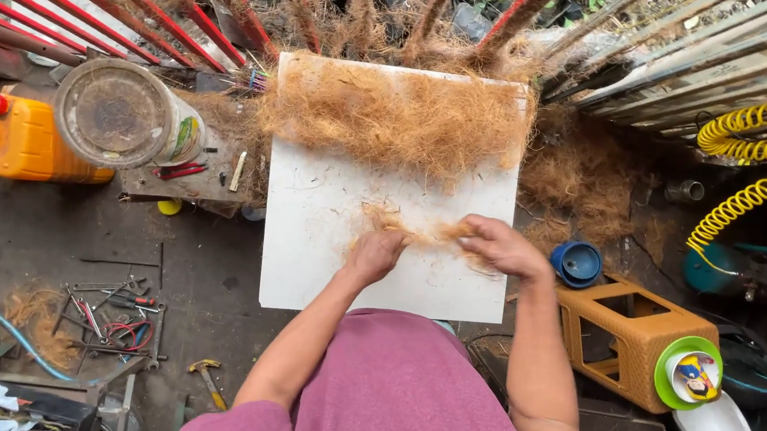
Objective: Manually spreading and thinning out coconut fiber on a flat surface to prepare a uniform sheet.
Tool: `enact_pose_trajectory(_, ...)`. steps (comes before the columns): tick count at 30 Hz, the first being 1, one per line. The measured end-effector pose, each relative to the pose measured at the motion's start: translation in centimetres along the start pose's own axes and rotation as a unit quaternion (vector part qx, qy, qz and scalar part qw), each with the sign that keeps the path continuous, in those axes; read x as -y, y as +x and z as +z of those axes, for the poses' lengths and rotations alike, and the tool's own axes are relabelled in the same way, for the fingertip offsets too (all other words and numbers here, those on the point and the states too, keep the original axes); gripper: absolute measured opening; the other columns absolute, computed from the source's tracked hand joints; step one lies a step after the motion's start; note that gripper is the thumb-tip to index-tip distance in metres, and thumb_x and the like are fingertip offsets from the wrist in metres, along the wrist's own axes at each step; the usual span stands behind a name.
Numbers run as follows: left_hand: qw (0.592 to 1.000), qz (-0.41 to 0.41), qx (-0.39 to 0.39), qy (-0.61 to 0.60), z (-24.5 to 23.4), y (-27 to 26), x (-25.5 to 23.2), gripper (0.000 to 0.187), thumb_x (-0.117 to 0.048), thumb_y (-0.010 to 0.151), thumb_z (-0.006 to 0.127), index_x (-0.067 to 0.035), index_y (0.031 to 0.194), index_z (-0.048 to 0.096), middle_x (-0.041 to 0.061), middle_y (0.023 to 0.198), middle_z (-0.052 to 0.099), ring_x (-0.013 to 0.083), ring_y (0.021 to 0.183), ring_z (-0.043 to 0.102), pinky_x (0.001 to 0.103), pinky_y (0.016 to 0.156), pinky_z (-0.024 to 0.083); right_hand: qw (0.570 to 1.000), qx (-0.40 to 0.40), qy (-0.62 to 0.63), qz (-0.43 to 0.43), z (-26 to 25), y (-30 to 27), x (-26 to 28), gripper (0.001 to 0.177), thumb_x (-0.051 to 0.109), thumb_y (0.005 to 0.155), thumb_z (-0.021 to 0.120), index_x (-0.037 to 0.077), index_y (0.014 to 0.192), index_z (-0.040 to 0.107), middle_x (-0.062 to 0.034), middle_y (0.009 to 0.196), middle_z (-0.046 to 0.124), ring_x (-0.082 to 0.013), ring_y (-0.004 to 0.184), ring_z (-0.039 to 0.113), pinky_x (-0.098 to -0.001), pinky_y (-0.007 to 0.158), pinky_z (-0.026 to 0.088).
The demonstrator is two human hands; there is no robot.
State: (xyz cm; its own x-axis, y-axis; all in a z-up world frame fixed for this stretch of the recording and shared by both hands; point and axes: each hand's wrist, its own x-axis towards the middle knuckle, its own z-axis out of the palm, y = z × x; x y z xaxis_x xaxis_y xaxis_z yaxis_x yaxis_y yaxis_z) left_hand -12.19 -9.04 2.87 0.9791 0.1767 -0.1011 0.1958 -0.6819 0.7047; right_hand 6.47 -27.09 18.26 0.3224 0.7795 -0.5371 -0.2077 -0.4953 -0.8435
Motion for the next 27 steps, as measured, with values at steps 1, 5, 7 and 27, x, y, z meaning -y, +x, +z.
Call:
enact_pose_trajectory(1,1.000,-0.002,-0.002,0.000,3.5,-0.9,3.5,0.026,-0.035,0.098,0.048,-0.017,0.083,0.060,0.011,0.074,0.067,0.0366,0.075,0.069,0.050,0.062,0.054,1.000,0.003,-0.001,0.000,-0.5,-0.8,2.0,0.019,-0.003,0.088,0.062,0.000,0.106,0.069,-0.0061,0.084,0.068,-0.0144,0.073,0.057,-0.0305,0.070,0.046)
enact_pose_trajectory(5,0.982,-0.009,-0.136,0.129,7.2,-4.3,7.4,0.018,-0.029,0.089,0.060,-0.016,0.101,0.056,0.009,0.116,0.050,0.0316,0.110,0.051,0.051,0.091,0.040,0.992,-0.078,0.055,-0.088,-4.4,-1.7,2.8,0.026,-0.003,0.090,0.061,0.000,0.115,0.066,-0.0125,0.100,0.070,-0.0195,0.090,0.063,-0.0385,0.087,0.049)
enact_pose_trajectory(7,0.982,-0.023,-0.138,0.128,5.2,-5.2,5.8,0.036,-0.027,0.088,0.065,-0.011,0.117,0.054,0.019,0.149,0.042,0.0397,0.140,0.037,0.063,0.109,0.030,0.980,-0.105,0.108,-0.129,-5.0,-0.2,1.9,0.032,-0.003,0.091,0.059,-0.001,0.123,0.062,-0.0161,0.105,0.069,-0.0222,0.095,0.065,-0.0421,0.091,0.050)
enact_pose_trajectory(27,0.763,-0.288,-0.219,-0.536,-3.8,8.1,21.1,0.019,-0.011,0.092,0.069,-0.004,0.109,0.068,0.003,0.083,0.068,0.0100,0.066,0.065,0.023,0.054,0.058,0.968,-0.222,0.120,-0.007,12.3,30.6,-3.7,0.018,0.012,0.079,0.085,0.009,0.091,0.072,-0.0046,0.064,0.067,-0.0082,0.051,0.062,-0.0212,0.046,0.055)
